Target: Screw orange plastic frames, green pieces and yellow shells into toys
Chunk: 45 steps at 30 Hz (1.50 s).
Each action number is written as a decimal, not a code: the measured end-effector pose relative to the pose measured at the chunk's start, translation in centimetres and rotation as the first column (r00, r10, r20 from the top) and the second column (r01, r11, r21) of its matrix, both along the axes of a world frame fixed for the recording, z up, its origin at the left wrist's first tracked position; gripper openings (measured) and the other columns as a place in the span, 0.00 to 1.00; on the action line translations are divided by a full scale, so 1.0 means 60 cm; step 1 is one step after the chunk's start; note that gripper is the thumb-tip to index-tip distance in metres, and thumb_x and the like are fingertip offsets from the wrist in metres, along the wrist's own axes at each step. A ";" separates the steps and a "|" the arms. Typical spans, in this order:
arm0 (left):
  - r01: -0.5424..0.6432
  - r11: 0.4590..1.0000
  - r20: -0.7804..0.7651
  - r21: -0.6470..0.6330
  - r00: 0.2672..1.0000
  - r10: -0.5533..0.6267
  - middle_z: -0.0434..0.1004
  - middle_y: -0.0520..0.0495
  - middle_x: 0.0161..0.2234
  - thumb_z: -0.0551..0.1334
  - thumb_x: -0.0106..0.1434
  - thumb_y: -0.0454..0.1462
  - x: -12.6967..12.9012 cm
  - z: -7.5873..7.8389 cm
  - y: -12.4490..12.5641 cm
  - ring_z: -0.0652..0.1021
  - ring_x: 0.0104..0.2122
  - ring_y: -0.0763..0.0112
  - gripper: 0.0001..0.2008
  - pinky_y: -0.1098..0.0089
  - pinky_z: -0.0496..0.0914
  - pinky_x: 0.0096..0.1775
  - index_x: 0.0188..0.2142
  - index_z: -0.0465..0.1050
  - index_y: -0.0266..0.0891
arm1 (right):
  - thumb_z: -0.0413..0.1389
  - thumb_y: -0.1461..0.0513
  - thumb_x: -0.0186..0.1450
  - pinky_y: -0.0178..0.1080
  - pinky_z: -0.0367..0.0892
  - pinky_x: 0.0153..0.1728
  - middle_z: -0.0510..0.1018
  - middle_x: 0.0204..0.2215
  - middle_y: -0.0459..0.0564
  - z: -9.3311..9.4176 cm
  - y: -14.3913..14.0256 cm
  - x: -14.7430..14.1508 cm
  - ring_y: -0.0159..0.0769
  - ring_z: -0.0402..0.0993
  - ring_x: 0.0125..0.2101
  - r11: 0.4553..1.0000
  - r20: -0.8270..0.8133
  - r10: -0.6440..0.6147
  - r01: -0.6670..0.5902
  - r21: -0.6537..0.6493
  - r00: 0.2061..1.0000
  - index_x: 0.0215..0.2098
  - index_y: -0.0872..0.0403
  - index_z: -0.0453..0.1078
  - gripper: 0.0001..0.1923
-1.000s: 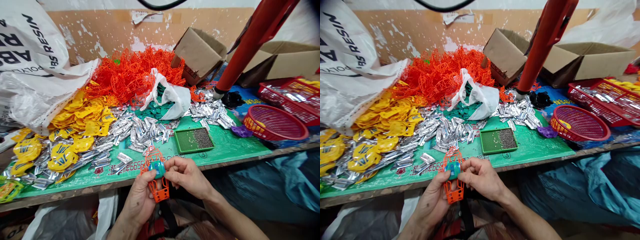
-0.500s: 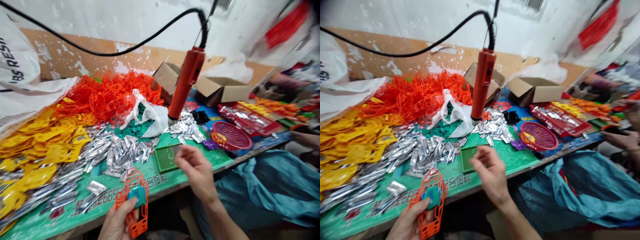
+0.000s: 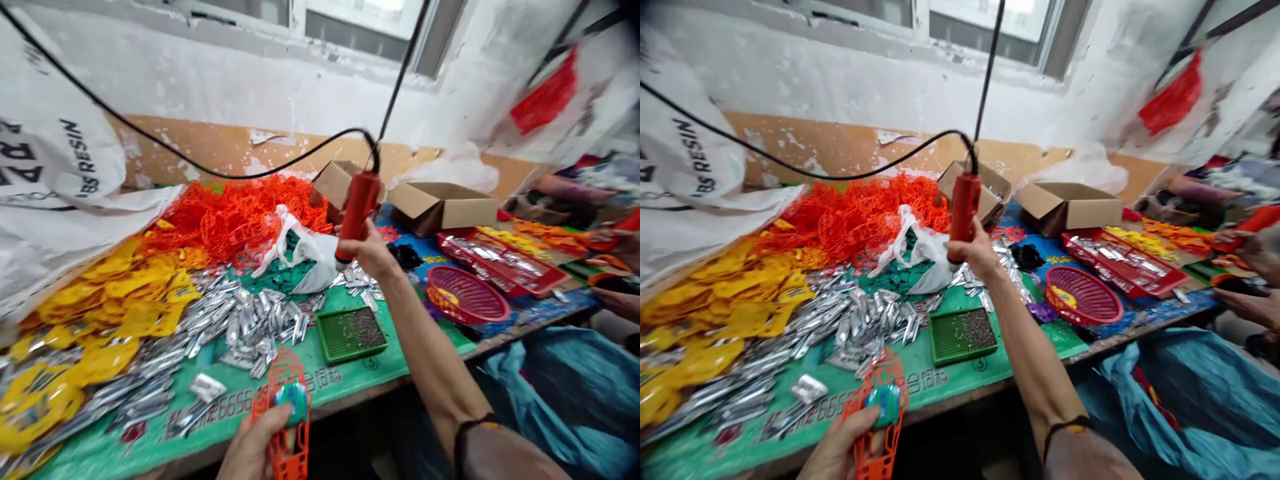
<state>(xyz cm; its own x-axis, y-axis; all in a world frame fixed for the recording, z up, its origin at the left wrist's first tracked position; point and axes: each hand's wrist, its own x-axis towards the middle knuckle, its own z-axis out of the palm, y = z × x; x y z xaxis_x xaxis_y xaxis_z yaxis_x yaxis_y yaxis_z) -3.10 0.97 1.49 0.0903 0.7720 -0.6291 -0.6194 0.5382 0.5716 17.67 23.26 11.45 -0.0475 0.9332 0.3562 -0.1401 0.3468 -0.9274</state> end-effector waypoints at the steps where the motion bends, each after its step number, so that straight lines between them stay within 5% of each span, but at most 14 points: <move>1: -0.016 1.000 0.001 0.025 1.000 0.016 0.65 0.56 0.11 0.74 0.44 0.41 -0.001 0.005 -0.004 0.58 0.10 0.83 0.15 0.79 0.53 0.15 0.29 0.78 0.34 | 0.66 0.62 0.43 0.39 0.67 0.39 0.75 0.34 0.43 0.002 0.004 -0.009 0.33 0.70 0.34 1.000 -0.032 0.001 -0.002 -0.018 0.999 0.46 0.50 0.68 0.31; 5: -0.073 0.996 -0.005 0.051 0.997 0.074 0.67 0.57 0.15 0.73 0.45 0.37 -0.006 0.019 -0.011 0.61 0.14 0.83 0.11 0.80 0.56 0.18 0.26 0.75 0.35 | 0.66 0.65 0.42 0.40 0.67 0.37 0.73 0.29 0.42 0.021 -0.018 -0.019 0.31 0.69 0.30 0.990 -0.075 0.094 -0.101 -0.095 0.993 0.36 0.51 0.70 0.22; 9: -0.058 0.998 0.001 0.029 0.998 0.058 0.69 0.56 0.18 0.72 0.47 0.36 -0.004 0.019 -0.007 0.65 0.16 0.81 0.10 0.79 0.57 0.19 0.27 0.73 0.36 | 0.67 0.63 0.42 0.42 0.68 0.30 0.71 0.26 0.43 0.046 -0.094 -0.038 0.34 0.70 0.28 0.952 -0.019 0.262 -0.262 -0.159 0.965 0.28 0.54 0.69 0.16; 14: -0.070 0.997 0.016 0.015 0.997 0.070 0.72 0.55 0.19 0.72 0.46 0.36 0.001 0.007 0.001 0.67 0.16 0.81 0.12 0.79 0.60 0.20 0.29 0.73 0.36 | 0.66 0.63 0.46 0.40 0.69 0.28 0.72 0.27 0.44 0.046 -0.185 -0.087 0.33 0.71 0.27 0.958 -0.082 0.227 -0.237 -0.162 0.970 0.28 0.54 0.69 0.13; 20: -0.116 0.993 0.060 0.024 0.992 0.114 0.71 0.56 0.19 0.73 0.45 0.34 0.003 0.003 0.001 0.69 0.16 0.81 0.13 0.80 0.61 0.20 0.30 0.73 0.36 | 0.65 0.62 0.50 0.44 0.72 0.33 0.70 0.24 0.45 0.020 -0.236 -0.113 0.34 0.69 0.26 0.974 -0.097 0.146 -0.160 -0.158 0.985 0.25 0.52 0.72 0.07; 35: -0.109 0.994 0.063 0.027 0.992 0.107 0.73 0.56 0.21 0.72 0.45 0.35 0.012 0.013 0.004 0.68 0.16 0.80 0.15 0.78 0.62 0.22 0.33 0.74 0.37 | 0.63 0.67 0.52 0.42 0.72 0.31 0.71 0.25 0.41 -0.014 -0.268 -0.139 0.34 0.71 0.26 0.990 -0.223 0.024 -0.055 -0.132 0.974 0.41 0.47 0.68 0.20; 42: -0.138 0.990 0.078 0.003 0.987 0.138 0.73 0.57 0.20 0.74 0.42 0.35 0.013 0.014 0.005 0.67 0.16 0.82 0.15 0.79 0.61 0.20 0.29 0.74 0.36 | 0.62 0.65 0.53 0.43 0.72 0.34 0.69 0.24 0.44 -0.021 -0.264 -0.141 0.34 0.70 0.27 0.994 -0.129 0.015 -0.028 -0.102 0.991 0.24 0.51 0.69 0.06; 45: -0.134 0.991 0.077 0.000 0.988 0.134 0.73 0.57 0.20 0.74 0.42 0.35 0.013 0.013 0.005 0.67 0.16 0.82 0.15 0.78 0.61 0.20 0.30 0.74 0.36 | 0.63 0.65 0.52 0.44 0.72 0.35 0.70 0.24 0.44 -0.024 -0.266 -0.141 0.34 0.70 0.26 0.994 -0.147 0.001 -0.017 -0.108 0.989 0.26 0.51 0.71 0.05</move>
<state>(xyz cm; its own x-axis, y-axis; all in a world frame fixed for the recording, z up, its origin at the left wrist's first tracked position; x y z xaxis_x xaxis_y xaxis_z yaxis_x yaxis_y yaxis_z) -2.30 1.26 2.24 0.0340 0.7839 -0.6199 -0.7279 0.4445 0.5221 9.18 7.32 10.03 -0.0111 0.9664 0.2566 -0.2794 0.2434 -0.9288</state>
